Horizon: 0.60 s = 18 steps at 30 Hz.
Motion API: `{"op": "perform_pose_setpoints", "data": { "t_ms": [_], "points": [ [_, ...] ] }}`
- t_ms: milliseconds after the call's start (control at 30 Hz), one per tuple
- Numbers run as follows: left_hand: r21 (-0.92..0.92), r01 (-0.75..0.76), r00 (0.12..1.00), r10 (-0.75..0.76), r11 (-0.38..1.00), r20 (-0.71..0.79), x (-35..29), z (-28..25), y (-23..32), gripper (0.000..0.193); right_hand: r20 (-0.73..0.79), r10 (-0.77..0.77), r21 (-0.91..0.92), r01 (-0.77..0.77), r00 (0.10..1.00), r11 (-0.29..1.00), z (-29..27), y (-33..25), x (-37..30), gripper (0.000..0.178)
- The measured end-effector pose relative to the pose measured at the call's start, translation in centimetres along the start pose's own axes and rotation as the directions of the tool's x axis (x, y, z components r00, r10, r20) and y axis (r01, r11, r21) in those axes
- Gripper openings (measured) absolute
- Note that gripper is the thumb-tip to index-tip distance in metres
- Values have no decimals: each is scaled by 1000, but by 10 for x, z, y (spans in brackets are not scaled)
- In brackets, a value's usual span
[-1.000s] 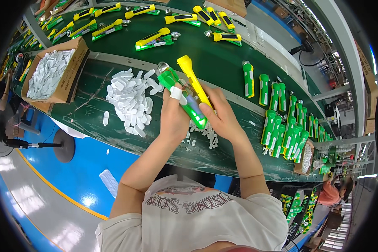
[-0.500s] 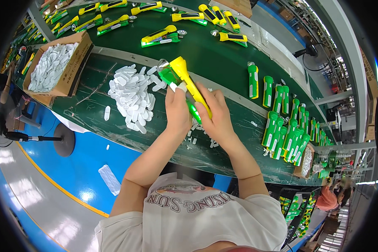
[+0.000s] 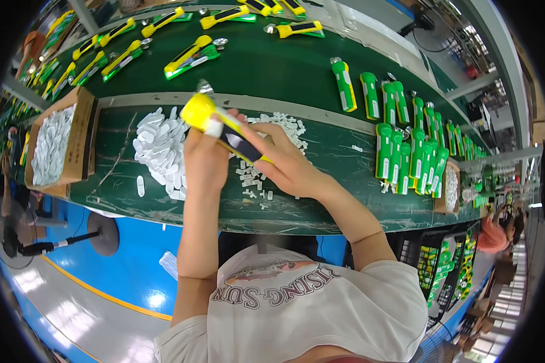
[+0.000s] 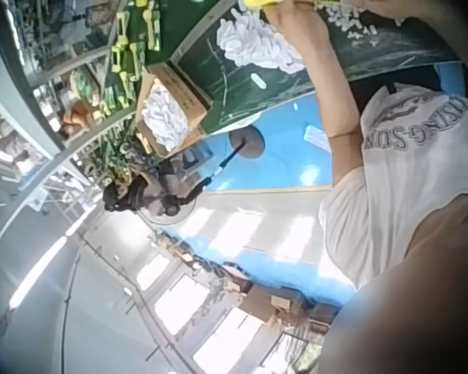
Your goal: Assembling small plastic components onto flashlight bodies on a factory production line.
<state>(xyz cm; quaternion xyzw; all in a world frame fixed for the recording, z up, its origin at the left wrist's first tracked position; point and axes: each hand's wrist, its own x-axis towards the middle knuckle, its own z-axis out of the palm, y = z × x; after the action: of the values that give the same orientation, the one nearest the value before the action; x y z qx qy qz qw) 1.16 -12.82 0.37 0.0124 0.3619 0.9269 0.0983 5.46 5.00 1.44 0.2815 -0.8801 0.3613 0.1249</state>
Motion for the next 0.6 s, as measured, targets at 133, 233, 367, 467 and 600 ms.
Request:
{"op": "perform_pose_setpoints", "data": {
  "t_ms": [133,233,367,467,600],
  "points": [
    [-112,-36,999,38,993,17,-6,-6,-11,55,100,299,488,-308,949,817,-1,0,-10,55],
    [-133,-23,999,29,991,41,-9,-5,-21,64,174,418,407,-451,892,794,4,3,-19,47],
    [11,178,979,-176,984,-99,-25,4,-42,51,21,240,-117,-236,971,965,20,0,-21,53],
    [-70,134,973,-145,988,-182,-9,-24,-44,21,200,228,87,-249,953,965,-2,20,-29,40],
    [-292,27,995,-54,956,-84,17,-74,-22,22,-97,183,-308,-205,978,929,-34,134,-53,33]
  ]
}}
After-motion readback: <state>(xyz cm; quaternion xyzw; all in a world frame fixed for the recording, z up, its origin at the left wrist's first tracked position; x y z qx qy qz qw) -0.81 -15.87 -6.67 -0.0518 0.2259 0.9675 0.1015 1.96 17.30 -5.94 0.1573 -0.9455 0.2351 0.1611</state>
